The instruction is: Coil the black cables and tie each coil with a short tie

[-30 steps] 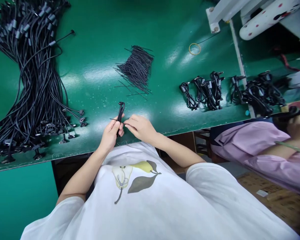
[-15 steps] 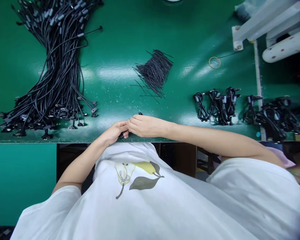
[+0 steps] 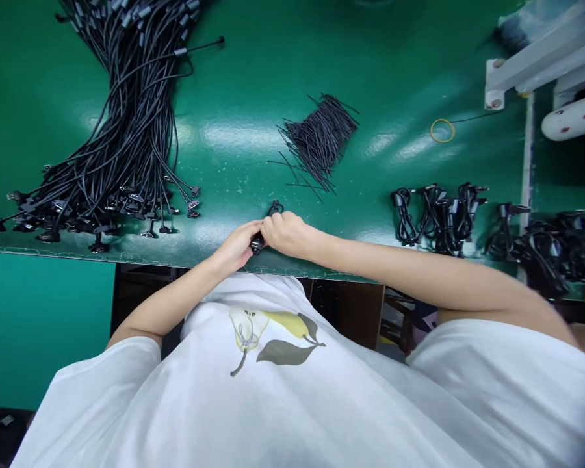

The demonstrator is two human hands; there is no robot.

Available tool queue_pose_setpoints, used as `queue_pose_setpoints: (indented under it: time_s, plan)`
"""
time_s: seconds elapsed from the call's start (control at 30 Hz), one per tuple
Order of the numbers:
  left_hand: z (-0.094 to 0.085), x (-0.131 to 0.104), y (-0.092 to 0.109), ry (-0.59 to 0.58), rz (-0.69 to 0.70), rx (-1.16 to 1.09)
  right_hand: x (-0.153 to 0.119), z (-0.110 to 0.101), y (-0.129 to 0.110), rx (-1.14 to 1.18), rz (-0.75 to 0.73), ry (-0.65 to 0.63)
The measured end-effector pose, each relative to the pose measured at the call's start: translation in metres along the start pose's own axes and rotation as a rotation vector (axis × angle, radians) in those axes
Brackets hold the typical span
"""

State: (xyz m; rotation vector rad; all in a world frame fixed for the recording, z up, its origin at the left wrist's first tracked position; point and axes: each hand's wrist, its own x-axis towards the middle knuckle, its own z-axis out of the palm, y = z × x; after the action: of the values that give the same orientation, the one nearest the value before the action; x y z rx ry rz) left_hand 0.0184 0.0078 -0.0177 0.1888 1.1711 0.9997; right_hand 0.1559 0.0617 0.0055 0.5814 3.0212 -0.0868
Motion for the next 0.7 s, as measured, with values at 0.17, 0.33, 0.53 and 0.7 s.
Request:
queue_pose_setpoints:
  time_s: [0.17,0.33,0.53,0.7]
  plan:
    - [0.002,0.012,0.007,0.058,0.216,-0.018,0.011,0.007,0.008,0.486,0.369,0.139]
    - [-0.011,-0.004,0.010,-0.097,0.715,0.621,0.005,0.024,0.017,1.225,0.593,0.244]
    - [-0.024,0.006,0.003,-0.191,0.515,0.735,-0.009,0.015,0.008,0.970,0.490,0.338]
    - [-0.019,-0.013,0.030,-0.380,0.402,0.372,-0.006,0.015,-0.001,0.999,0.381,0.204]
